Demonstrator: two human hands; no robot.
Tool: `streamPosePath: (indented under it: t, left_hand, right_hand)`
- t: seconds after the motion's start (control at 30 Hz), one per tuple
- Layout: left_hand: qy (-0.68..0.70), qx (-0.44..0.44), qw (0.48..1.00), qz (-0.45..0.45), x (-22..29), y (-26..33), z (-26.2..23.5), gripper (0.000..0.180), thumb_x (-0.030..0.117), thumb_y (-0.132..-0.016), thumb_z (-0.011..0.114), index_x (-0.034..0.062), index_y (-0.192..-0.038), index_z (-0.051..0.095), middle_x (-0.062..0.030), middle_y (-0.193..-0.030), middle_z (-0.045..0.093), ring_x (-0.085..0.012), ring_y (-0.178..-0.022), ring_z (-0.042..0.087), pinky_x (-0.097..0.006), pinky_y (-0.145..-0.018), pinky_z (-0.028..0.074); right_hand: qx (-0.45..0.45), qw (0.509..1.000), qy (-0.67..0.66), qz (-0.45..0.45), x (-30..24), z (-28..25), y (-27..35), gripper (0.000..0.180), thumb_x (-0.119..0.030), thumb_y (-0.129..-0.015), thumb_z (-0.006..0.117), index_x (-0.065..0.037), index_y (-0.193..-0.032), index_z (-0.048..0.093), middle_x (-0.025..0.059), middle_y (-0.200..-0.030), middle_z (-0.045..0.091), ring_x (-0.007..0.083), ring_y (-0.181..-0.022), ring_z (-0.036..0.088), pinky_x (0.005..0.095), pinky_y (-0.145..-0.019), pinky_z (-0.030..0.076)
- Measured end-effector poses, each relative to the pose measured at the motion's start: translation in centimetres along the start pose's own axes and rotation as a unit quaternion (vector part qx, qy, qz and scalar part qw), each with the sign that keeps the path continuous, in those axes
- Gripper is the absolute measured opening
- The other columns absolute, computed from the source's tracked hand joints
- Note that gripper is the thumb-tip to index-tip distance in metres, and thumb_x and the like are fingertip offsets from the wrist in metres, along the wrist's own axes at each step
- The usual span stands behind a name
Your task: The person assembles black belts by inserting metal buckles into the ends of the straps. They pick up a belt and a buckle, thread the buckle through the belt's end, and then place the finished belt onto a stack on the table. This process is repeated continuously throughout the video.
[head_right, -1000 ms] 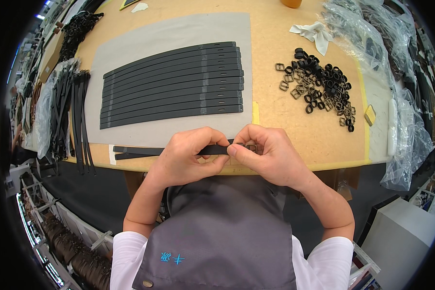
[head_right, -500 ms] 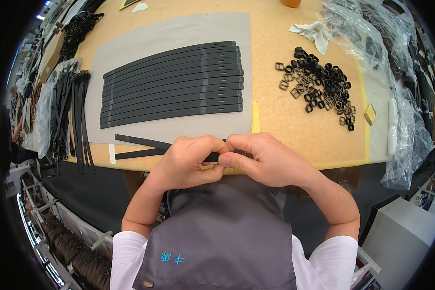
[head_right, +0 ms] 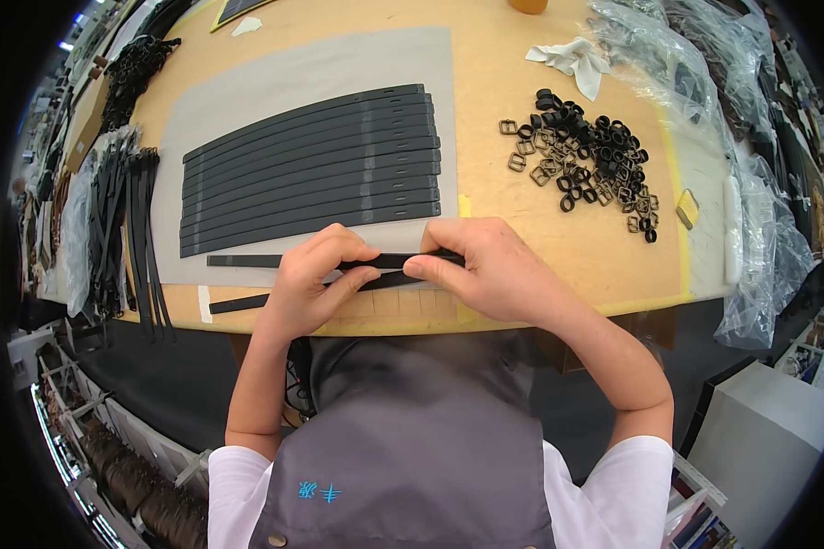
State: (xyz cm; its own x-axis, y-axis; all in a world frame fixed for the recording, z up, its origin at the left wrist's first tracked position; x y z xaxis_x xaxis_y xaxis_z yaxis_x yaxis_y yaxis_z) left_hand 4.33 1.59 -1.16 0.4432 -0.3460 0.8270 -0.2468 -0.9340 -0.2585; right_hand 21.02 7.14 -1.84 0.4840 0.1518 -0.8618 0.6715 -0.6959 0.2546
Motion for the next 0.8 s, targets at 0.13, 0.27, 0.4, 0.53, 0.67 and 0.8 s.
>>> streamPosePath:
  t: [0.13,0.27,0.4,0.53,0.67,0.8]
  left_hand:
    - [-0.055,0.003,0.998,-0.023,-0.8,-0.1,1.5,0.019,-0.002,-0.086,0.077,-0.0021,-0.103,0.069,-0.0097,-0.093,0.064,-0.0250,-0.084,0.063,-0.035,-0.071,0.052]
    - [-0.112,0.004,0.994,-0.001,-0.5,0.3,2.3,0.017,-0.003,-0.087,0.076,-0.0025,-0.101,0.067,-0.0106,-0.094,0.061,-0.0293,-0.089,0.059,-0.038,-0.077,0.050]
    - [-0.112,0.003,0.994,-0.007,0.0,0.5,2.3,0.016,-0.003,-0.088,0.074,-0.0023,-0.102,0.068,-0.0114,-0.097,0.060,-0.0302,-0.092,0.056,-0.040,-0.080,0.048]
    - [-0.155,0.015,0.988,0.003,-0.3,-0.1,1.5,0.018,-0.002,-0.088,0.074,-0.0013,-0.105,0.068,-0.0115,-0.099,0.060,-0.0299,-0.095,0.055,-0.039,-0.082,0.048]
    - [-0.184,0.050,0.982,-0.019,-1.4,-2.1,0.1,0.019,-0.001,-0.089,0.074,-0.0008,-0.107,0.068,-0.0100,-0.101,0.059,-0.0289,-0.097,0.055,-0.039,-0.085,0.049]
    - [-0.204,0.029,0.977,-0.048,-3.0,-3.0,-0.3,0.019,0.000,-0.091,0.072,0.0005,-0.109,0.068,-0.0087,-0.103,0.058,-0.0279,-0.099,0.055,-0.038,-0.087,0.049]
  right_hand:
    - [0.146,0.986,0.075,-0.027,2.1,-6.0,-1.0,0.019,-0.019,-0.100,0.071,0.000,-0.100,0.071,0.0086,-0.083,0.069,0.0164,-0.073,0.061,0.0323,-0.068,0.049]
    - [0.327,0.928,0.176,0.013,6.3,-14.3,-1.6,0.018,-0.015,-0.100,0.068,-0.002,-0.111,0.073,0.0132,-0.086,0.074,0.0231,-0.075,0.069,0.0352,-0.074,0.054]
    - [0.283,0.932,0.223,0.033,7.1,-14.6,-3.1,0.021,-0.016,-0.100,0.067,-0.003,-0.116,0.074,0.0130,-0.095,0.073,0.0251,-0.084,0.070,0.0362,-0.079,0.055]
    - [0.242,0.934,0.259,0.045,6.9,-14.0,-3.9,0.022,-0.015,-0.099,0.068,-0.006,-0.118,0.075,0.0114,-0.104,0.069,0.0264,-0.092,0.069,0.0376,-0.085,0.055]
    - [0.233,0.929,0.288,0.023,5.4,-13.0,-3.8,0.023,-0.012,-0.099,0.068,-0.006,-0.120,0.073,0.0102,-0.107,0.068,0.0241,-0.090,0.068,0.0352,-0.084,0.053]
    - [0.184,0.940,0.287,-0.012,5.9,-12.4,-4.3,0.023,-0.016,-0.099,0.067,-0.008,-0.120,0.073,0.0099,-0.112,0.067,0.0290,-0.100,0.067,0.0393,-0.089,0.054]
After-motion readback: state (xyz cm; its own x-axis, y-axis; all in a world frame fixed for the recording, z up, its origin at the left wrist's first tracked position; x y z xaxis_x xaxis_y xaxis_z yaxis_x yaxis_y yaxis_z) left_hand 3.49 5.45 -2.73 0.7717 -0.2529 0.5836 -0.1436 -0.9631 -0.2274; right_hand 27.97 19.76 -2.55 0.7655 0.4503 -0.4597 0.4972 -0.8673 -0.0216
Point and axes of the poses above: each hand's wrist, its own y-axis away from the middle knuckle, its own z-axis out of the palm, x = y × z, the point moved 9 cm from there along -y, towards the middle knuckle
